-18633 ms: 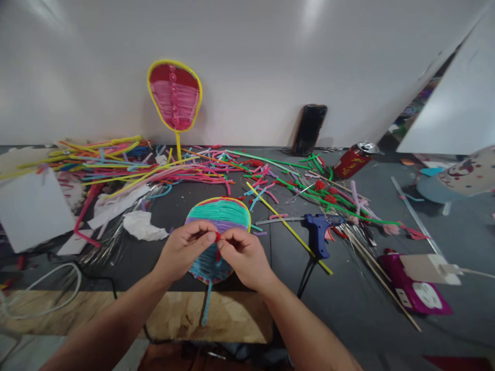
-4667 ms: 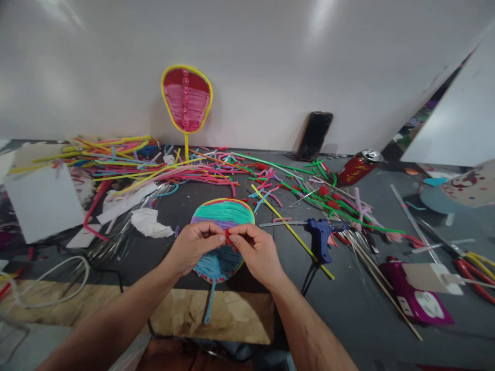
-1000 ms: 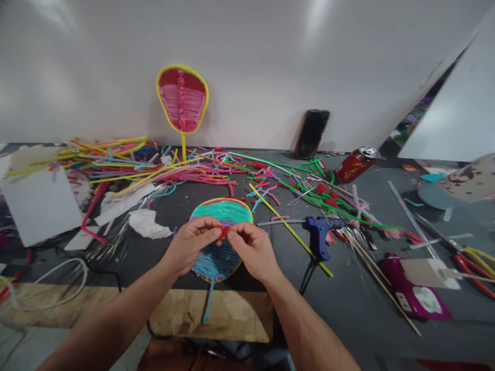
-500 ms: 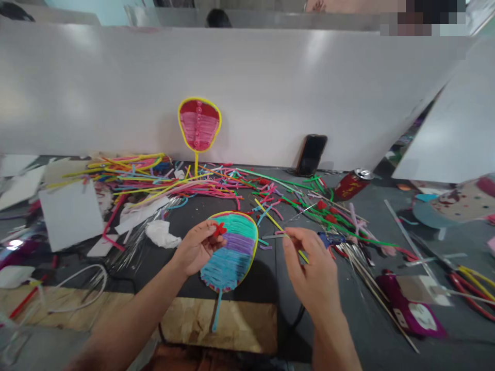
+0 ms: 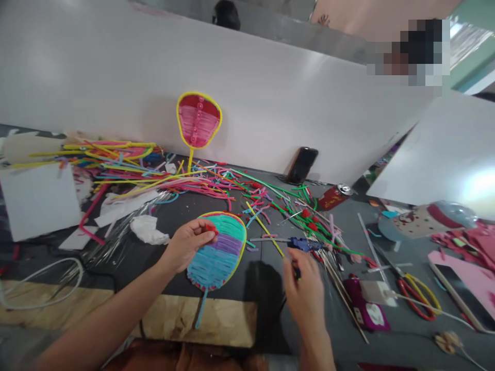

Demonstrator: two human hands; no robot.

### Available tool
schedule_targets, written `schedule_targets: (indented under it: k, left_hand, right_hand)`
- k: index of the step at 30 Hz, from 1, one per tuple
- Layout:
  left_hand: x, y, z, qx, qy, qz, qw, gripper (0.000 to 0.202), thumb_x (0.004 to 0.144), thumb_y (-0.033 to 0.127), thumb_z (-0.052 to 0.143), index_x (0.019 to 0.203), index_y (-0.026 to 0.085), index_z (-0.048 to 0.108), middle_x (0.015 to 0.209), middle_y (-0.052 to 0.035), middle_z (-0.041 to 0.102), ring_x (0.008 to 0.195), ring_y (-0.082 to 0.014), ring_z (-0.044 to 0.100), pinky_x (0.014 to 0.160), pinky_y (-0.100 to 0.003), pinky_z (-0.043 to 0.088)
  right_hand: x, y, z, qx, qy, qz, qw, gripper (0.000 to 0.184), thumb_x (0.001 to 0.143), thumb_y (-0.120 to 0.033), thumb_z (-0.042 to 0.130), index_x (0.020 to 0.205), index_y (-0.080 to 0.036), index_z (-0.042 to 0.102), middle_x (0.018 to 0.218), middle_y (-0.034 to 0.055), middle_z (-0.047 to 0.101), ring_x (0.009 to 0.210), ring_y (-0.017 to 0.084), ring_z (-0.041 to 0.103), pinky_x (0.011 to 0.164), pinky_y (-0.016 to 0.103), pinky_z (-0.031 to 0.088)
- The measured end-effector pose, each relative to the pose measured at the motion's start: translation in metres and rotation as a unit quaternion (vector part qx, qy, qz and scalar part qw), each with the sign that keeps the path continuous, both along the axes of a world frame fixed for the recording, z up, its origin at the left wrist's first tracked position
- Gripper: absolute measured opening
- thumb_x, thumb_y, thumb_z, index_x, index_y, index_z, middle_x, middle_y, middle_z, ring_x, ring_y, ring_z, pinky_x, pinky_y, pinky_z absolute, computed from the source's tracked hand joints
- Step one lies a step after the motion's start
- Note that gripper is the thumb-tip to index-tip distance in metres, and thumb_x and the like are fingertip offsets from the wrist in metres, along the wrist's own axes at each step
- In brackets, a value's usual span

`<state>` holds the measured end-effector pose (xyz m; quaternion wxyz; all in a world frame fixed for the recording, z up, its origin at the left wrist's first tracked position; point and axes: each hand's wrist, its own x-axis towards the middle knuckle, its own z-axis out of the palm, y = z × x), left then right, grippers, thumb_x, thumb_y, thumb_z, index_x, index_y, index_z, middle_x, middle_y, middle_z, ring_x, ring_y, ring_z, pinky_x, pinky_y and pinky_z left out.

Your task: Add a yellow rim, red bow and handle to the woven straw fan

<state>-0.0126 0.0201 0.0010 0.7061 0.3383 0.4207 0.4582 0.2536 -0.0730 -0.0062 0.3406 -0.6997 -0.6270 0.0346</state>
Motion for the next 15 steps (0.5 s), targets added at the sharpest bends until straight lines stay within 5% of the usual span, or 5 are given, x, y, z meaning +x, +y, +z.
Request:
schedule_targets:
  k: [4,7,11,15]
  left_hand:
    - [0.002,-0.006,0.006,0.057,0.098,-0.03,0.993,0.036,0.065,0.024,0.076,0.096,0.015,0.061,0.075,-0.0008,0.07,0.069,-0.0142,0.067,0.069,-0.024,0.052]
    - [0.0,-0.013,0.012,0.153,0.248,-0.041,0.956,0.04,0.071,0.024,0.07,0.108,0.018,0.058,0.078,-0.0018,0.072,0.075,-0.0184,0.069,0.073,-0.028,0.052]
    - [-0.004,-0.022,0.013,0.275,0.418,-0.046,0.865,0.04,0.079,0.022,0.06,0.119,0.022,0.053,0.089,-0.0019,0.074,0.087,-0.0202,0.07,0.079,-0.03,0.052]
    - [-0.005,-0.023,0.01,0.346,0.476,-0.07,0.806,0.041,0.081,0.018,0.055,0.122,0.021,0.051,0.091,-0.0018,0.074,0.086,-0.0201,0.071,0.077,-0.031,0.053]
  right_hand:
    - [-0.05,0.03,0.018,-0.042,0.153,0.164,0.974,0.02,0.091,-0.031,0.049,0.103,-0.021,0.062,0.099,0.0083,0.069,0.089,0.02,0.064,0.078,0.032,0.051]
    - [-0.074,0.05,0.023,-0.078,0.199,0.25,0.944,0.019,0.09,-0.028,0.051,0.101,-0.021,0.064,0.094,0.0061,0.07,0.085,0.019,0.065,0.077,0.029,0.05]
    - [-0.087,0.062,0.022,-0.114,0.228,0.265,0.93,0.018,0.089,-0.029,0.051,0.086,-0.019,0.065,0.079,0.0034,0.068,0.073,0.017,0.062,0.068,0.026,0.047]
    - [-0.092,0.063,0.015,-0.129,0.247,0.262,0.924,0.016,0.085,-0.028,0.053,0.076,-0.018,0.062,0.068,0.0,0.062,0.063,0.013,0.055,0.06,0.023,0.043]
